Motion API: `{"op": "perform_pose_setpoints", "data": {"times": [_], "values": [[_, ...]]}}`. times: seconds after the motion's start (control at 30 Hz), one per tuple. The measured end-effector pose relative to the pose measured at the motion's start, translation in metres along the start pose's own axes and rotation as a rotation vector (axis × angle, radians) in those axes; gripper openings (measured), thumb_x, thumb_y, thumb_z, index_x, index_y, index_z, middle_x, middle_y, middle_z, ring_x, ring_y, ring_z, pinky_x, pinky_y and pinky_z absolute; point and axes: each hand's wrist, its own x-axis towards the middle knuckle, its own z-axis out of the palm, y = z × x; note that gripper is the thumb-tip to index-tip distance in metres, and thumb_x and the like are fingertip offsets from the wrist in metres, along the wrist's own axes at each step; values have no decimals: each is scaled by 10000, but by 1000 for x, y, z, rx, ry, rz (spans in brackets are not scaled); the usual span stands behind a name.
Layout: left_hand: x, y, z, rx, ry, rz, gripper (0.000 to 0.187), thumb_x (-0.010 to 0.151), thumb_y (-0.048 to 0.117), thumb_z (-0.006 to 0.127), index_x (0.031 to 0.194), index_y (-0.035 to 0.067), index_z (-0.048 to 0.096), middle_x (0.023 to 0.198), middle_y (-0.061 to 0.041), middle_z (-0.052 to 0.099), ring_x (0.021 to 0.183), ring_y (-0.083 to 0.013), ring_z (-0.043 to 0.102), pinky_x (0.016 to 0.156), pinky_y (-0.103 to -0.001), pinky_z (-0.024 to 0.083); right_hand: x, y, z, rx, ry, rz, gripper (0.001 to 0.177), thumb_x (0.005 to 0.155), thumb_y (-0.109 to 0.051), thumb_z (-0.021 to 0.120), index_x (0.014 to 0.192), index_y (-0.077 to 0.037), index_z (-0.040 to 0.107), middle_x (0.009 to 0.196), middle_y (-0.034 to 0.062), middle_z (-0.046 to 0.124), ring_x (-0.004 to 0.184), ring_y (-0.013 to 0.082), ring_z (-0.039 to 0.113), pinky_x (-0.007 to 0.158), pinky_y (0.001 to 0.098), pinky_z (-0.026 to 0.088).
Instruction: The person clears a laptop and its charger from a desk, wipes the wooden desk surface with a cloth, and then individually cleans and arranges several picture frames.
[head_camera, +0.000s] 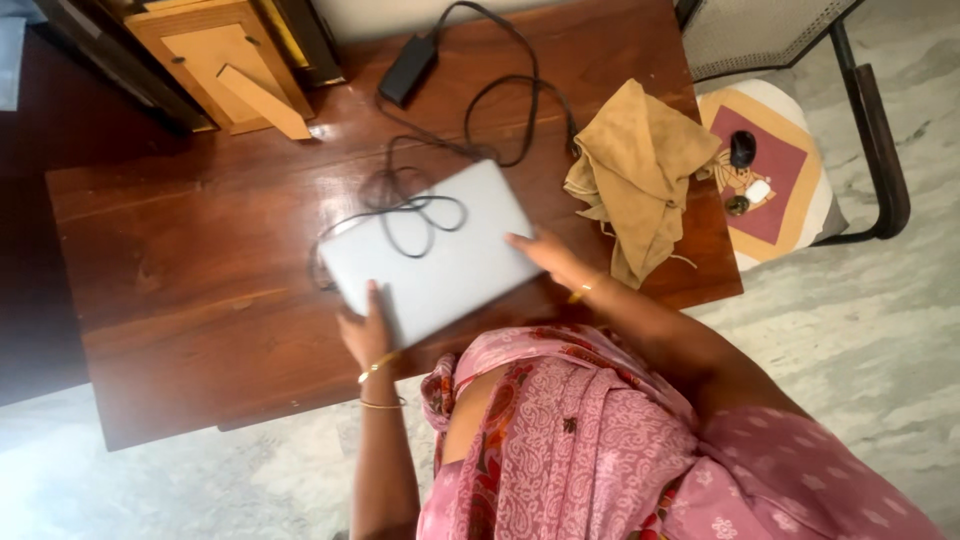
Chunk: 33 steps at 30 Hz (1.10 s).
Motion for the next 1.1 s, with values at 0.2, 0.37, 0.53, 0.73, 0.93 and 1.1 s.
{"op": "perform_pose_setpoints", "data": {"times": [0.2,0.37,0.53,0.73,0.93,1.1], "values": [[-28,-9,56,47,-99,102,772,863,600,709,1232,-73,622,1156,-283,702,1072,-392,691,953,-471,522,-22,37,-91,-245,43,43,581,880,-347,740,1323,12,629,1204,149,733,1059,231,691,933,360,531],[-32,-20,71,103,-78,159,725,850,580,735,1150,-75,656,1087,-292,709,1008,-431,697,893,-492,539,-23,23,-120,-795,-20,-25,720,897,-508,736,1288,80,595,1206,263,688,1093,350,692,945,427,542],[-14,-21,64,290,-87,236,613,893,557,689,997,-46,723,890,-279,720,822,-451,715,761,-507,572,-30,-60,-110,-1335,-131,-31,670,947,-593,612,1244,4,679,1261,226,692,1153,379,669,992,472,530],[-3,-13,63,531,-87,272,575,946,528,636,878,-32,749,874,-282,716,822,-453,702,777,-513,564,8,-142,-58,-1129,172,-773,564,912,-355,707,1357,-19,619,1337,224,608,1209,411,575,985,494,486],[-19,-4,70,602,-17,211,562,954,517,633,973,-35,739,1023,-287,705,938,-445,690,843,-512,552,78,-145,-21,-1377,158,-744,393,834,-319,762,1099,-38,687,1263,175,633,1213,364,571,980,511,428],[-26,4,69,597,78,184,571,870,519,692,1030,-26,747,1172,-285,645,1101,-462,613,941,-510,509,84,-189,-34,-1240,186,-810,205,1022,-216,642,1054,-20,593,930,198,704,878,399,684,785,556,495]]}}
